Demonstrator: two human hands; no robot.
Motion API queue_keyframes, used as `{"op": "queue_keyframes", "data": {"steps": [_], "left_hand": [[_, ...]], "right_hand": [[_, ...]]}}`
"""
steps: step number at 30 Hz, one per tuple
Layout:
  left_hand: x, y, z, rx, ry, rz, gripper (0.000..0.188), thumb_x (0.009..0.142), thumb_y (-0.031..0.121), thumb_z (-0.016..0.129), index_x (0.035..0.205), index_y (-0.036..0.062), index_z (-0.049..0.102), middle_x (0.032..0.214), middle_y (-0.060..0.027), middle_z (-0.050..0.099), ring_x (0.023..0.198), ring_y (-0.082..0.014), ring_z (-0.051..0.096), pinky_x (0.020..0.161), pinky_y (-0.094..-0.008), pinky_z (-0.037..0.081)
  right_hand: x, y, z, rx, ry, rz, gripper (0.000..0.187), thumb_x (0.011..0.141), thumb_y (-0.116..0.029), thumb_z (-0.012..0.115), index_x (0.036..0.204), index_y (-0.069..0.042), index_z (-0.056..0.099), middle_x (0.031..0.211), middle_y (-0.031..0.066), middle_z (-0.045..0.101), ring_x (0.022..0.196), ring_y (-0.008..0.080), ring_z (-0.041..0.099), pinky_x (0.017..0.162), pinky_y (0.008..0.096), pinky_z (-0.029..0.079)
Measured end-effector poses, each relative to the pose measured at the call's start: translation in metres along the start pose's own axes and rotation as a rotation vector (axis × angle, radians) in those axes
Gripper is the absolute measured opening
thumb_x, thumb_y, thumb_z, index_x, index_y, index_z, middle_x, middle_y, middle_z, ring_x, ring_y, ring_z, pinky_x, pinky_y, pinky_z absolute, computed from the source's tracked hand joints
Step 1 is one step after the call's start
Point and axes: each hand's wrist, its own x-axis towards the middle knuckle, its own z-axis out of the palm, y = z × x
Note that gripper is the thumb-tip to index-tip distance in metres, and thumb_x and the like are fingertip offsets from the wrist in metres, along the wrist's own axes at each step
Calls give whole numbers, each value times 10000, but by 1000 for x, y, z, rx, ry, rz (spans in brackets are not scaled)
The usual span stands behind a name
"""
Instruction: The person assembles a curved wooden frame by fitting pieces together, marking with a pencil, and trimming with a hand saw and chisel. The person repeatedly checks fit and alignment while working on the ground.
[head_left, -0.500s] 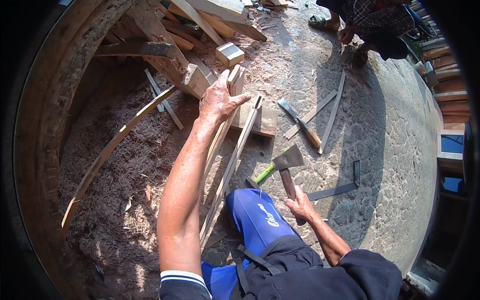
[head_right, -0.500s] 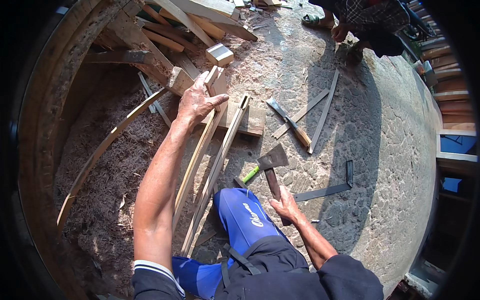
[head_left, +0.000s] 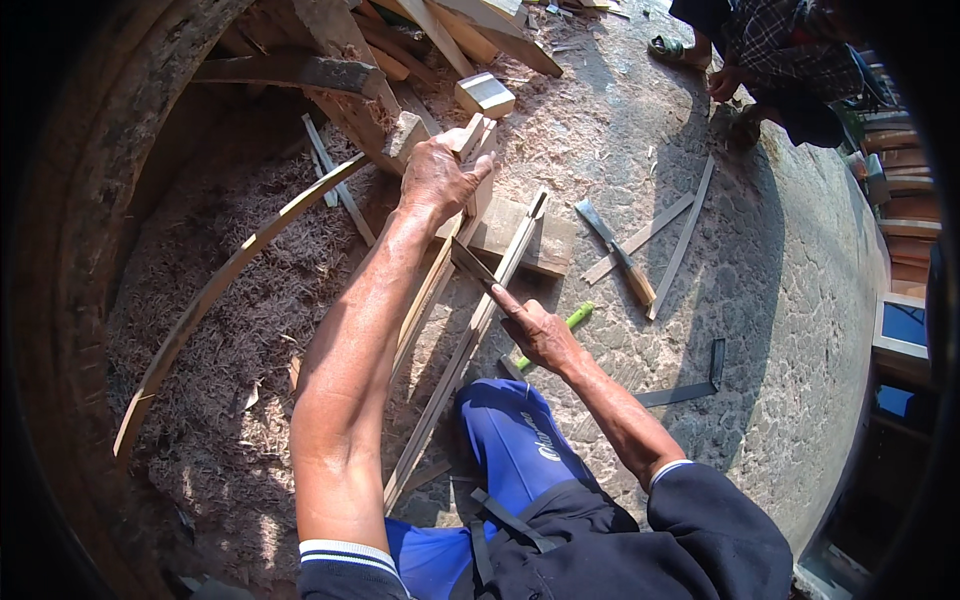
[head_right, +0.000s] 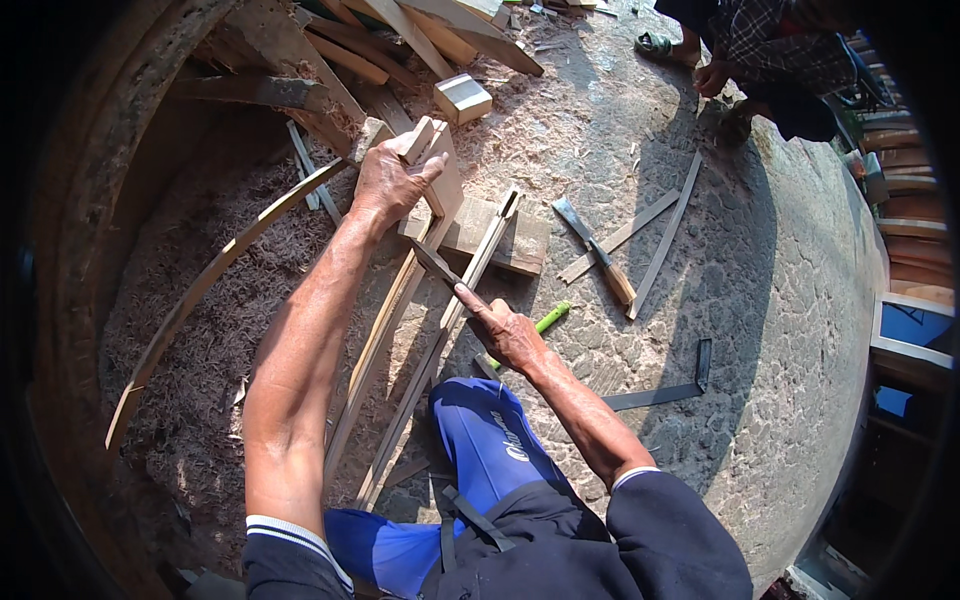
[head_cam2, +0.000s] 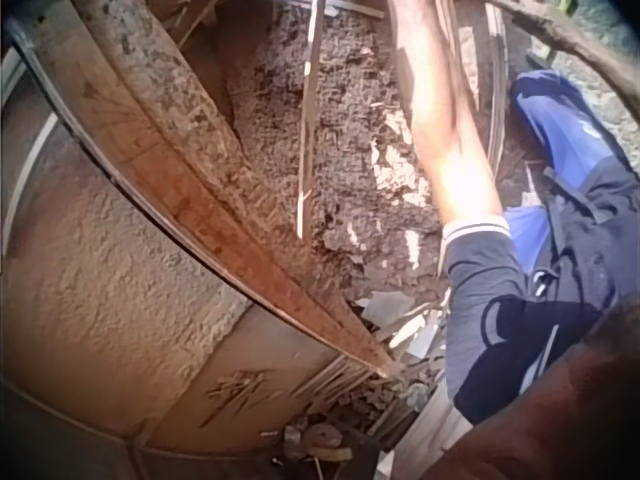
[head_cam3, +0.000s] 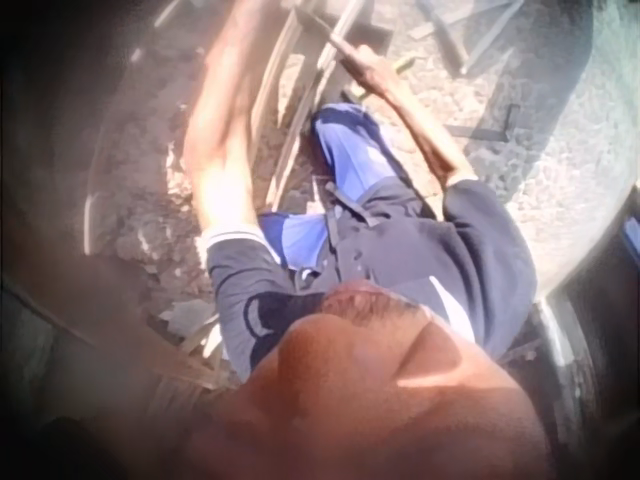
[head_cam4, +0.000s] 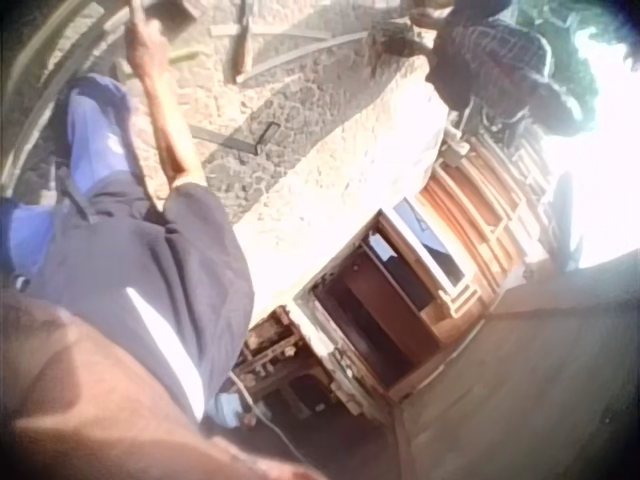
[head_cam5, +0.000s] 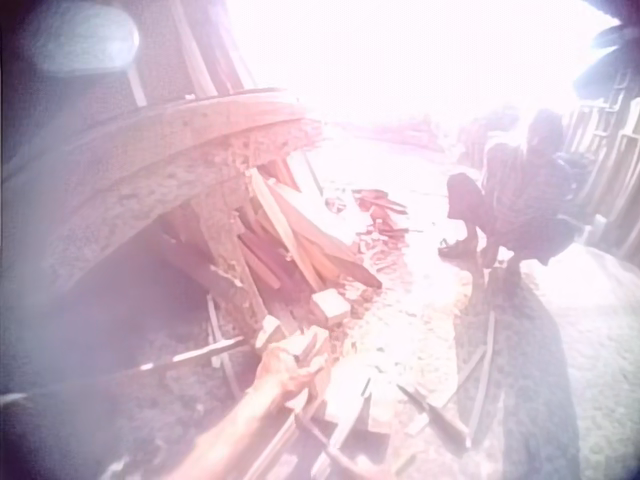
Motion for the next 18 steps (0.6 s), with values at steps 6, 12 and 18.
{"op": "queue_keyframes", "data": {"steps": [6,12,18], "left_hand": [[-3,11,-21,-8,-22,91,370,918,267,751,1179,9,705,1016,-147,757,913,-202,734,811,-349,598],[-8,9,-27,-148,-8,42,352,901,218,759,1202,38,721,992,-120,751,917,-178,711,855,-344,578],[-8,2,-32,-124,-37,34,332,888,227,758,1136,9,722,939,-136,745,867,-198,711,796,-359,573]], "right_hand": [[1,-22,-4,71,180,-144,733,982,-158,645,1608,-336,306,835,180,536,658,380,608,585,497,516],[15,-27,-10,-44,113,-106,756,993,-176,631,1620,-360,251,782,176,527,629,391,600,569,506,503],[8,-30,-10,55,124,-166,703,1016,-228,586,1618,-370,254,835,222,572,685,427,645,589,534,518]]}}
